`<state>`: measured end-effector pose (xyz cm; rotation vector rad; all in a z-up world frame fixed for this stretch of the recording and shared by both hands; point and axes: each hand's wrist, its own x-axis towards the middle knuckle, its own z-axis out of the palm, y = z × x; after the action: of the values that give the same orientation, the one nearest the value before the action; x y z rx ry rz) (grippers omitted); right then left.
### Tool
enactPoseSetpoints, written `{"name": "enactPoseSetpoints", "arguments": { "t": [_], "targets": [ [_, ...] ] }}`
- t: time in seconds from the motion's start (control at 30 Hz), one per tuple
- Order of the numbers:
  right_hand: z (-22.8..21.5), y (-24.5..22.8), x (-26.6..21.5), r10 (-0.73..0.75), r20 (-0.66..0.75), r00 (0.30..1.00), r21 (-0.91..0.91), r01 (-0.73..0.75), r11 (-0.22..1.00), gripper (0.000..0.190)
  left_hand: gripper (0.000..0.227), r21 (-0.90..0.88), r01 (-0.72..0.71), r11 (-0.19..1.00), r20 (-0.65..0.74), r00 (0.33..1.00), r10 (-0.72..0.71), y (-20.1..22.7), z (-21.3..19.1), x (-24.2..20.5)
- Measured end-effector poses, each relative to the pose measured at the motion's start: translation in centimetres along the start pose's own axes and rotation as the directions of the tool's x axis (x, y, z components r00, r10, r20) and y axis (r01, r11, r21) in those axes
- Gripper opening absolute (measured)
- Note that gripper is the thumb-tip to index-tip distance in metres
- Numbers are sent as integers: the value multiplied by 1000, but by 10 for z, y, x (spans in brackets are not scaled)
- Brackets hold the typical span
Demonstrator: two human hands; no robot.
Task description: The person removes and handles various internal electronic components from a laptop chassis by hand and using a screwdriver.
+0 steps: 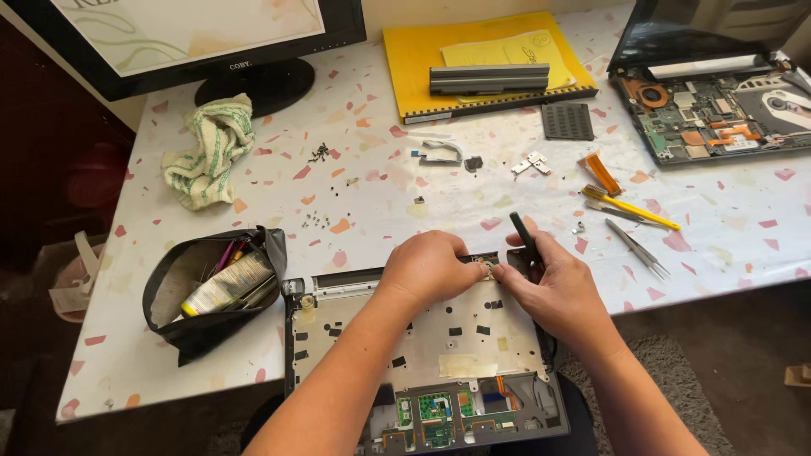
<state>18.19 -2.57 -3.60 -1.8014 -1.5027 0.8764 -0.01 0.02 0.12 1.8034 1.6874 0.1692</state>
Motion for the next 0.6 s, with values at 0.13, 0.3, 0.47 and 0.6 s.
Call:
{"name": "enactPoseSetpoints", "arguments": {
  "t": [0.13,0.3,0.47,0.6],
  "targets": [
    [-1,6,4,-86,-19,996,-63,84,994,43,39,9,12,1000,23,1000,-12,1,-1,0],
    [-10,34,26,-145,-78,986,-31,143,989,30,40,37,12,999,51,999,-14,0,4,10],
    [-12,25,29,-93,-183,979,424,164,891,17,39,54,19,998,58,998,-22,-4,14,19],
    [-10,46,51,-61,-179,982,772,179,610,20,40,40,24,999,77,997,-27,-5,14,19]
  ]
}}
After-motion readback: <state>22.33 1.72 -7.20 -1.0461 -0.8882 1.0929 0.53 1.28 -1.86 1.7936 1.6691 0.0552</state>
